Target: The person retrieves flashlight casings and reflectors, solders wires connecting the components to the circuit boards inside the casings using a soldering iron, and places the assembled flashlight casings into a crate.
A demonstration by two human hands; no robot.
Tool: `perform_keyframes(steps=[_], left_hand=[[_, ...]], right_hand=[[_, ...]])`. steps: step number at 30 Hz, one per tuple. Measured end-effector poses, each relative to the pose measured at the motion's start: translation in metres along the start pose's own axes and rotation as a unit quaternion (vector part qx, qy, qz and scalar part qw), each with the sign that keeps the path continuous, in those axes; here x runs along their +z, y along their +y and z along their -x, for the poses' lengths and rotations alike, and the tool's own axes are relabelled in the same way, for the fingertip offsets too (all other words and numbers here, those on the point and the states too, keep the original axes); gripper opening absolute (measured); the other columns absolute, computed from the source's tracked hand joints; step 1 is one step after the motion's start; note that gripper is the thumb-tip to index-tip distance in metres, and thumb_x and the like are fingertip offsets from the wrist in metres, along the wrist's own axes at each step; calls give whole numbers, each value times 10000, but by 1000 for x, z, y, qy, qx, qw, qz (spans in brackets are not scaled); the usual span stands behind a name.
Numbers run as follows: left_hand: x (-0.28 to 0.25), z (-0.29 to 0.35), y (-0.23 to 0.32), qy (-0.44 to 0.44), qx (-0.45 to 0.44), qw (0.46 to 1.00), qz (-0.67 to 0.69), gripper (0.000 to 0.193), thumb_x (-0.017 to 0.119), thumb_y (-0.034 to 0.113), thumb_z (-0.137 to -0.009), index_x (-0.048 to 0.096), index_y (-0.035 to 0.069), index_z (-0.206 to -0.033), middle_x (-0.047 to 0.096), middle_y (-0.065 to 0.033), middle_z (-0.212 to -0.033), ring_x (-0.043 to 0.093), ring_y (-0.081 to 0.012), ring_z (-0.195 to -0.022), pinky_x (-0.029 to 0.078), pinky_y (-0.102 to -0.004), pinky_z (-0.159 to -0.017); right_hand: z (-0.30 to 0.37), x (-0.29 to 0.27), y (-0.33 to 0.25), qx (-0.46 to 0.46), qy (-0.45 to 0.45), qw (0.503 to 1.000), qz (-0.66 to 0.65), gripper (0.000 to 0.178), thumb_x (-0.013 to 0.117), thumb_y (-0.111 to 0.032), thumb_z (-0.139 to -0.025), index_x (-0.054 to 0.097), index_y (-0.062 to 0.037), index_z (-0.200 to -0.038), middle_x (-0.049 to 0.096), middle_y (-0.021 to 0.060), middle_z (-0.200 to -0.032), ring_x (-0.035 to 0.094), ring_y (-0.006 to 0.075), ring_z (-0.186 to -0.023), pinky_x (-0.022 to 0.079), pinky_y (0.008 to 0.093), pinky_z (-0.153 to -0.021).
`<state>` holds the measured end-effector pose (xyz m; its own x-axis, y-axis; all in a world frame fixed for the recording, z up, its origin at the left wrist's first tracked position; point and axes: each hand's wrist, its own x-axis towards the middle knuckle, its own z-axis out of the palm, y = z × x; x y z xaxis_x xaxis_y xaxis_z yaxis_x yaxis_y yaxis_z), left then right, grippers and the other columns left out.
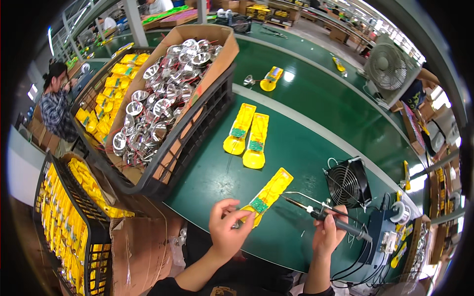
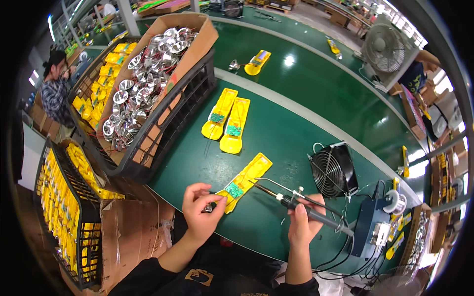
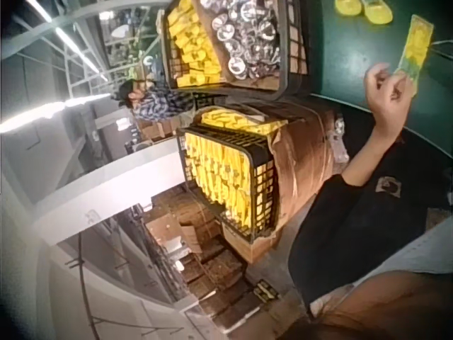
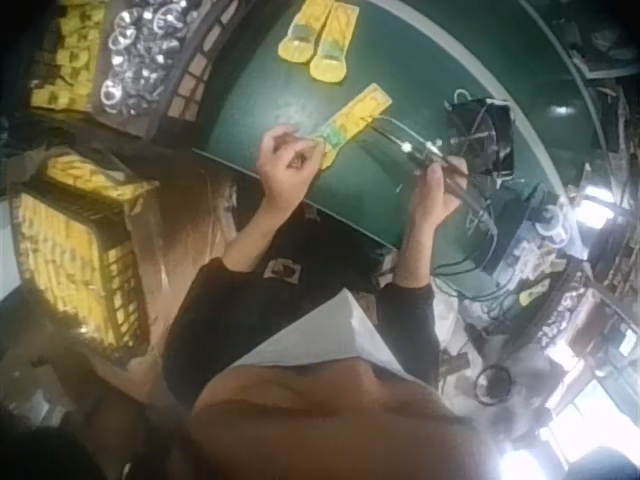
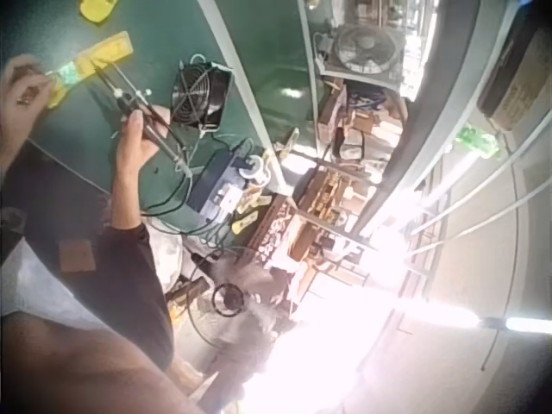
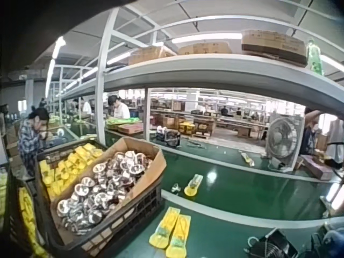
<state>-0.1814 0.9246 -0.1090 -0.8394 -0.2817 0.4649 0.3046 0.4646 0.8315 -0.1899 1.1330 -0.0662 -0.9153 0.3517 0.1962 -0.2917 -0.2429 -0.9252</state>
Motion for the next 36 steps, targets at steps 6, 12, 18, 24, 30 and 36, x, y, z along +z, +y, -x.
perform_keyframes(steps=[6,12,18,24,30,36], left_hand=[[-3,5,-14,-24,-20,999,26,137,807,-6,-704,727,20,-811,592,-94,-1022,586,-138,-766,488,-248,-676],[-6,1,-14,-55,-97,991,80,128,799,-1,-728,720,9,-828,605,-94,-1050,630,-146,-785,514,-251,-687],[-11,-7,-17,-96,-99,988,71,135,798,27,-747,711,20,-851,625,-93,-1061,652,-155,-754,539,-265,-657],[-10,-7,-18,-109,-85,989,52,138,794,-18,-722,719,-15,-838,615,-108,-1067,633,-138,-761,524,-252,-668],[-8,-8,-18,-110,-86,989,48,144,798,-11,-719,721,-13,-841,619,-107,-1065,632,-137,-756,523,-253,-652],[-8,-8,-17,-109,-99,988,48,147,801,-13,-706,723,-3,-831,622,-97,-1068,630,-137,-737,521,-246,-642]], right_hand=[[6,-10,19,-25,5,999,24,383,751,-228,-828,430,-42,-926,535,75,-737,522,122,-566,438,209,-517],[7,-9,20,-26,3,999,31,418,762,-275,-827,416,-52,-904,528,72,-711,497,107,-542,424,197,-501],[8,-8,20,-16,-4,999,46,445,763,-297,-822,410,-44,-920,545,85,-701,514,107,-554,435,194,-517],[9,-5,23,-6,-5,998,65,443,748,-310,-828,413,-34,-914,538,87,-690,506,116,-552,434,203,-517],[13,2,28,14,-4,996,93,413,735,-275,-820,418,-22,-898,529,98,-691,476,122,-531,413,219,-482],[15,4,31,32,-30,994,100,387,726,-247,-823,426,-18,-912,536,112,-713,479,128,-537,421,231,-501]])
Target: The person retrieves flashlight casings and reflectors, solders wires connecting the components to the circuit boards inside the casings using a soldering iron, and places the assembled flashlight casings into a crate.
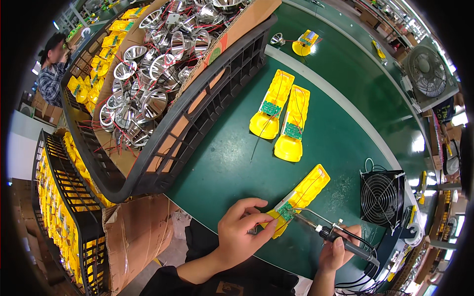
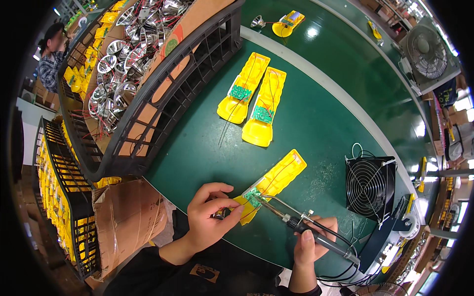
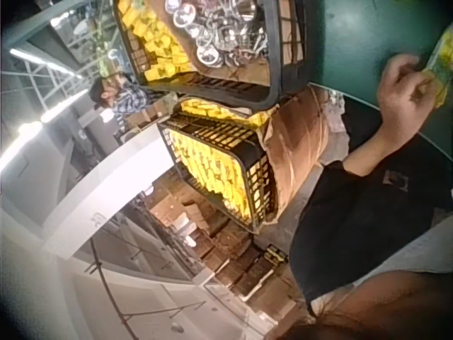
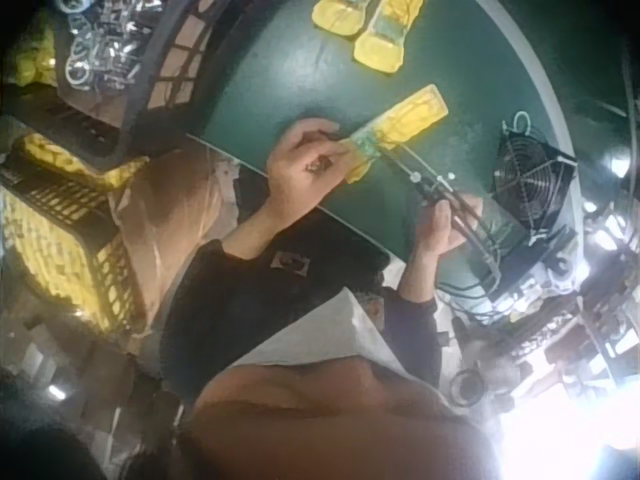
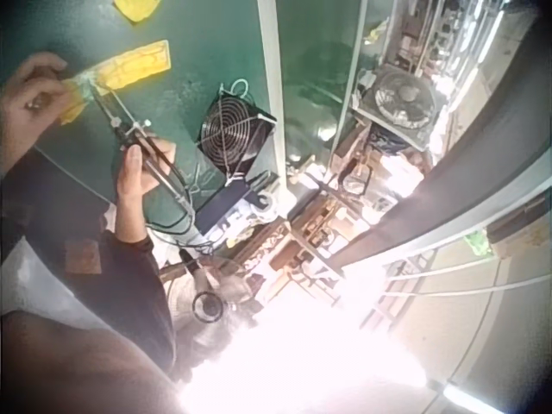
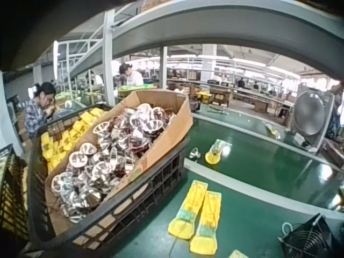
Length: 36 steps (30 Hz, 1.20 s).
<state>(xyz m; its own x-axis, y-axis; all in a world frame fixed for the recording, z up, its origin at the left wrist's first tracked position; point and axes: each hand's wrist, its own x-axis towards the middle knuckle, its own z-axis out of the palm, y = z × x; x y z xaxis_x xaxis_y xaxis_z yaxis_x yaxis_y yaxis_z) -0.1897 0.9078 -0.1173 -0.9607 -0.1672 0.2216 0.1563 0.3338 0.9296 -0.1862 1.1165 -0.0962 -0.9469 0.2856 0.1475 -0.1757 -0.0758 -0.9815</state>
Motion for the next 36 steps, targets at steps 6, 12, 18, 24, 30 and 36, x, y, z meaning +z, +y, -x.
perform_keyframes(steps=[6,12,18,24,30,36], left_hand=[[1,0,0,4,-6,1000,-5,147,802,-15,-698,725,1,-822,624,-93,-1066,623,-125,-702,522,-240,-630],[1,-1,2,4,-11,1000,-12,139,800,-15,-696,726,3,-813,627,-93,-1058,619,-118,-684,523,-236,-629],[2,-1,2,5,-17,1000,-15,124,798,-9,-696,724,3,-794,630,-93,-1048,616,-116,-678,518,-237,-622],[2,-2,2,3,-17,1000,-17,115,792,-11,-696,719,-1,-785,630,-92,-1047,615,-114,-681,512,-237,-615],[2,-1,3,3,-19,1000,-15,112,786,-16,-695,717,-2,-781,631,-90,-1049,607,-109,-674,510,-237,-617],[2,-2,3,4,-18,1000,-20,111,785,-20,-692,713,-1,-774,633,-89,-1047,605,-108,-669,503,-234,-612]], right_hand=[[0,-1,1,5,-28,1000,-1,363,714,-213,-836,431,-8,-932,547,115,-745,501,132,-579,439,236,-537],[0,0,2,8,-27,1000,6,360,710,-204,-836,433,0,-941,549,118,-756,505,133,-588,443,235,-542],[0,1,2,9,-12,1000,23,355,711,-203,-831,438,0,-931,545,114,-753,504,129,-585,440,228,-531],[0,1,1,19,-21,999,28,347,701,-205,-829,437,-2,-928,539,111,-739,497,128,-572,435,231,-522],[0,1,1,0,-16,1000,12,355,690,-220,-839,421,-8,-931,535,111,-718,494,134,-568,425,238,-517],[0,5,0,18,-19,998,51,380,684,-273,-826,394,-41,-906,486,66,-717,447,103,-557,399,205,-511]])
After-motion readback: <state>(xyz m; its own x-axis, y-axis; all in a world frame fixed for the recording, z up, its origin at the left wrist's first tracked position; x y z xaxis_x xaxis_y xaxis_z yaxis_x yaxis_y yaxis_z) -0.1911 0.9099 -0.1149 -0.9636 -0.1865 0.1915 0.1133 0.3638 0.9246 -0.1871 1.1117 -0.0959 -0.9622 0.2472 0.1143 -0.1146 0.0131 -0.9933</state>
